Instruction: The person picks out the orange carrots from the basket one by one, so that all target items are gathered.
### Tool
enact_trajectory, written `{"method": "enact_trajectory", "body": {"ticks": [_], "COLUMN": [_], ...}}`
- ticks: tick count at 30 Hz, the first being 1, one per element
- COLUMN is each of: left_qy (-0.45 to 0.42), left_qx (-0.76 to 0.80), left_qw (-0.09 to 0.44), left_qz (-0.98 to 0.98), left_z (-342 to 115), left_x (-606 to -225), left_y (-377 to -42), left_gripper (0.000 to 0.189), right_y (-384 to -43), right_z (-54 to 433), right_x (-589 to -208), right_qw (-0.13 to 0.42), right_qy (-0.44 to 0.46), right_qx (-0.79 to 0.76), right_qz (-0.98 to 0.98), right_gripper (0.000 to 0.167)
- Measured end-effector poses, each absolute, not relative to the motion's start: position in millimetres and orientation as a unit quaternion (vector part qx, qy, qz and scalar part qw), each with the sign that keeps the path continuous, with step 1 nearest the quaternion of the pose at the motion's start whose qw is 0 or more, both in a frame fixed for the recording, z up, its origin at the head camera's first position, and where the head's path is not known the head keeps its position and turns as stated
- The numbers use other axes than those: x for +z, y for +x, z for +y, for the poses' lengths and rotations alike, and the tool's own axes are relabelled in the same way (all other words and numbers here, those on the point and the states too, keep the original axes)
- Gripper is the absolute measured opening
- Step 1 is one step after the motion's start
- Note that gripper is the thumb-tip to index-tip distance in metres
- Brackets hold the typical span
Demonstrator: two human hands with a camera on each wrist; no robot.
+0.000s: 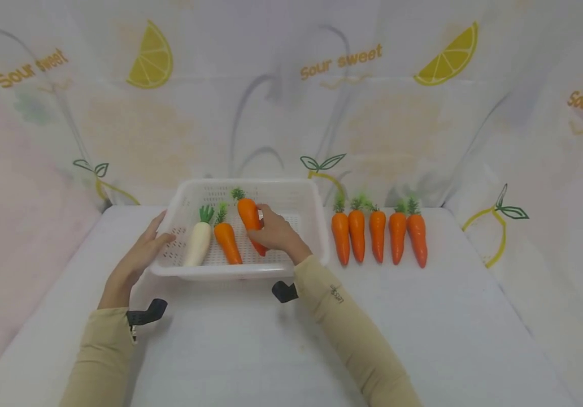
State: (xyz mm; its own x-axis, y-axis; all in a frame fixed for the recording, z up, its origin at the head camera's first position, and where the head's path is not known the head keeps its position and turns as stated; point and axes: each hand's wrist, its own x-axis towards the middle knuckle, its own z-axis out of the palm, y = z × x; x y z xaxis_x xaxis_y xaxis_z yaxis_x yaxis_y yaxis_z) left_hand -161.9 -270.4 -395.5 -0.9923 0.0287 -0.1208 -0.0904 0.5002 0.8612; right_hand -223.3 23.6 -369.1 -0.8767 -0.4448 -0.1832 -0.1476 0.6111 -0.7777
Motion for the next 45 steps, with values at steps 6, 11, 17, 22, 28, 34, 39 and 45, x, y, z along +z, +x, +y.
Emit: {"method": "enact_trajectory", "body": {"ticks": [6,11,17,22,28,34,39,45], "left_qy": [-0.017,-0.023,-0.024,-0.016,-0.015,-0.014,-0.013,-0.014], "left_qx": [0.504,0.498,0.495,0.496,0.485,0.500,0.503,0.495], "left_qw": [0.063,0.064,0.054,0.056,0.057,0.059,0.061,0.060], "left_qz": [0.861,0.865,0.867,0.867,0.872,0.864,0.862,0.867], "left_z": [-267.0,-265.0,-262.9,-262.3,-267.5,-269.8,-267.5,-267.1], "left_x": [-396.6,-396.8,-396.8,-399.1,-397.9,-393.6,-393.8,-393.6], "left_y": [-162.7,-162.2,-162.2,-163.7,-164.2,-161.1,-161.2,-161.9], "left_gripper": [0.069,0.069,0.069,0.069,0.068,0.070,0.070,0.069], "right_y": [-217.9,-212.0,-203.9,-197.0,-190.6,-195.9,-197.6,-198.1], "right_z": [41.1,57.2,80.2,106.2,139.7,172.8,208.8,256.0], "right_x": [-361.8,-359.3,-357.4,-356.7,-359.2,-366.1,-377.9,-396.2], "right_qw": [0.153,0.127,0.062,0.017,-0.020,-0.037,-0.074,-0.117], "right_qy": [-0.164,-0.161,-0.161,-0.145,-0.109,-0.077,-0.051,-0.025], "right_qx": [-0.434,-0.451,-0.469,-0.483,-0.492,-0.473,-0.450,-0.421], "right_qz": [0.872,0.869,0.866,0.863,0.863,0.877,0.889,0.899], "right_gripper": [0.072,0.072,0.071,0.069,0.070,0.069,0.064,0.058]}}
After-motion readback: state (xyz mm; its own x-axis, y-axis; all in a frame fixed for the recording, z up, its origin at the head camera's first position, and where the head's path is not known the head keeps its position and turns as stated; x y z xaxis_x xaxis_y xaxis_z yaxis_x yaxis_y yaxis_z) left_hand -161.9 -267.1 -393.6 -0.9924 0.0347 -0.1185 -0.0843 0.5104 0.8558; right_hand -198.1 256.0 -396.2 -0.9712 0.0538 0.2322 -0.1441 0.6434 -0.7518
